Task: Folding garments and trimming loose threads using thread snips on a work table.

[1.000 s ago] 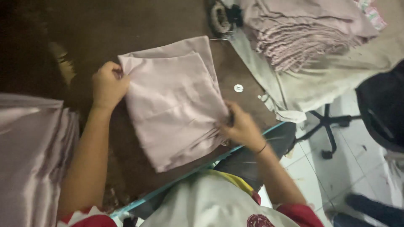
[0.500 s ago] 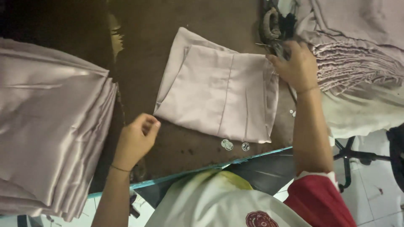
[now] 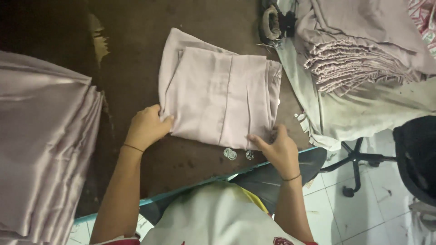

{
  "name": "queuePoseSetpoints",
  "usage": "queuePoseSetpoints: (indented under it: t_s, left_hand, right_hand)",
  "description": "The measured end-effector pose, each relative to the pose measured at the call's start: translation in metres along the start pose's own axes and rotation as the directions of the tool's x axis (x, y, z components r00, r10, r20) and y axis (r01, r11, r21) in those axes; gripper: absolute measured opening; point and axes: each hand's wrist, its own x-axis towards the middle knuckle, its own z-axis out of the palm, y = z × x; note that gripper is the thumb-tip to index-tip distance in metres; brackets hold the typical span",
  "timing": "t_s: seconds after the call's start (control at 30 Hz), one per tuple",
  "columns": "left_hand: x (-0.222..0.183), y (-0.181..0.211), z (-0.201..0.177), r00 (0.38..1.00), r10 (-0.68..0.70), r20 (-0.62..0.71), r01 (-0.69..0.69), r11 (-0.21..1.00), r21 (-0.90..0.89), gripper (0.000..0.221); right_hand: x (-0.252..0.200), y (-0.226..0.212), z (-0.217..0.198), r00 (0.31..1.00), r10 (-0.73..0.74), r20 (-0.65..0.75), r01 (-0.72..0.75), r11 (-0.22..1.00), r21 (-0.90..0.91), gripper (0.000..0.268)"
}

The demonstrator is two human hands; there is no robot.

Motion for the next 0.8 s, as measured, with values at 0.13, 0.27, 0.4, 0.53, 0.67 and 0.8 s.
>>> queuePoseSetpoints:
  t_s: [0.13, 0.27, 0.4, 0.53, 0.67, 0.8]
  left_hand:
    - [-0.019, 0.009, 0.000, 0.997, -0.053, -0.058, 0.044, 0.989, -0.141, 0.037]
    - [-0.036, -0.003, 0.020, 0.988, -0.076, -0.137, 0.006, 0.890, -0.455, 0.028]
    - [-0.050, 0.006, 0.036, 0.991, -0.099, 0.095, 0.131, 0.485, -0.864, 0.008]
    - [-0.049, 0.011, 0.051, 0.988, 0.040, 0.150, 0.147, 0.064, -0.987, 0.021]
    - [-0.062, 0.029, 0.029, 0.978, 0.203, 0.049, 0.094, -0.217, -0.972, 0.010]
    - [-0.079, 0.044, -0.014, 0.928, 0.327, -0.180, -0.054, -0.358, -0.932, 0.020]
  right_hand:
    - [0.007, 0.007, 0.006, 0.989, -0.151, 0.003, 0.151, 0.986, -0.073, 0.064]
    - [0.000, -0.005, 0.000, 0.974, -0.225, 0.029, 0.221, 0.970, 0.105, 0.047]
    - [-0.009, -0.018, -0.013, 0.993, -0.099, 0.067, 0.072, 0.942, 0.327, 0.054]
    - [0.027, 0.030, 0.003, 0.997, -0.071, 0.030, 0.052, 0.912, 0.407, 0.056]
    - [0.092, 0.161, -0.042, 0.684, -0.729, -0.021, 0.683, 0.651, -0.333, 0.061]
    - [0.033, 0.017, -0.090, 0.954, -0.227, -0.195, 0.299, 0.695, 0.653, 0.026]
